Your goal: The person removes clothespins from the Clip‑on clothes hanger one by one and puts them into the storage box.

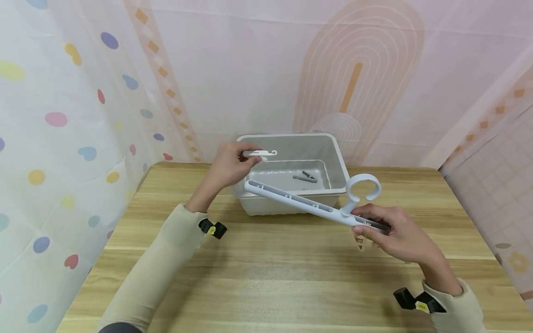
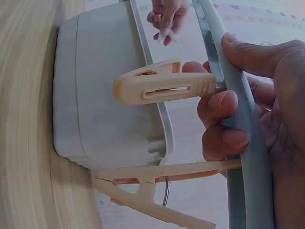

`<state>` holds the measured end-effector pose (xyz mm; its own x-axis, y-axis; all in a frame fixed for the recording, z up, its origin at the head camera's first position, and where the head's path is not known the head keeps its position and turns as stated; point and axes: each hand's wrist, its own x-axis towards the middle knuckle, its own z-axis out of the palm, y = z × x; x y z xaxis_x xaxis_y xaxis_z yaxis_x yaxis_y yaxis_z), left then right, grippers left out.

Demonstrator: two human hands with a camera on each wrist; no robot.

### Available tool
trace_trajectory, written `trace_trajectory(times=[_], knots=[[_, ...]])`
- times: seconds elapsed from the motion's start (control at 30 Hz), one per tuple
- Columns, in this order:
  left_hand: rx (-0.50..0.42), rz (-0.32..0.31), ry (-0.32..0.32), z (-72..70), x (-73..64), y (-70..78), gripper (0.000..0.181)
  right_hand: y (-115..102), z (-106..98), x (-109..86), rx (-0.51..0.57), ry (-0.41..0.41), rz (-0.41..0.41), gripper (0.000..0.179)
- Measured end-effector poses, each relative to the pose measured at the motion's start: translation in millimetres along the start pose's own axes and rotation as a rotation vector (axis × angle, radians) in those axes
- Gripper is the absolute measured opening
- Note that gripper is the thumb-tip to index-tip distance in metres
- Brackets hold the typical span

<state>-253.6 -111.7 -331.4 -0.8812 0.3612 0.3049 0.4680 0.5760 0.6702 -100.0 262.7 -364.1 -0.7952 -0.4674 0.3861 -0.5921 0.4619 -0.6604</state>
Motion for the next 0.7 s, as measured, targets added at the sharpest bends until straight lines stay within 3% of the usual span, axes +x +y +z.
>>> trace_trajectory(times=[0.2,0.33,0.7], knots=[[0.053,-0.123,-0.025,0.1,6.1,-6.4,0.036,2.2,0.8,1.3,0.007,-0.019,-0.008,0.04],[0.042,-0.15,-0.019,-3.3,4.7,-9.6,0.042,2.8,1.8,2.0,-0.004,-0.028,-0.02,0.039],[-0.036,-0.017,0.006,-10.2,-16.1,-7.4,0.044,3.3,2.8,2.3,-0.026,-0.057,0.007,0.033]])
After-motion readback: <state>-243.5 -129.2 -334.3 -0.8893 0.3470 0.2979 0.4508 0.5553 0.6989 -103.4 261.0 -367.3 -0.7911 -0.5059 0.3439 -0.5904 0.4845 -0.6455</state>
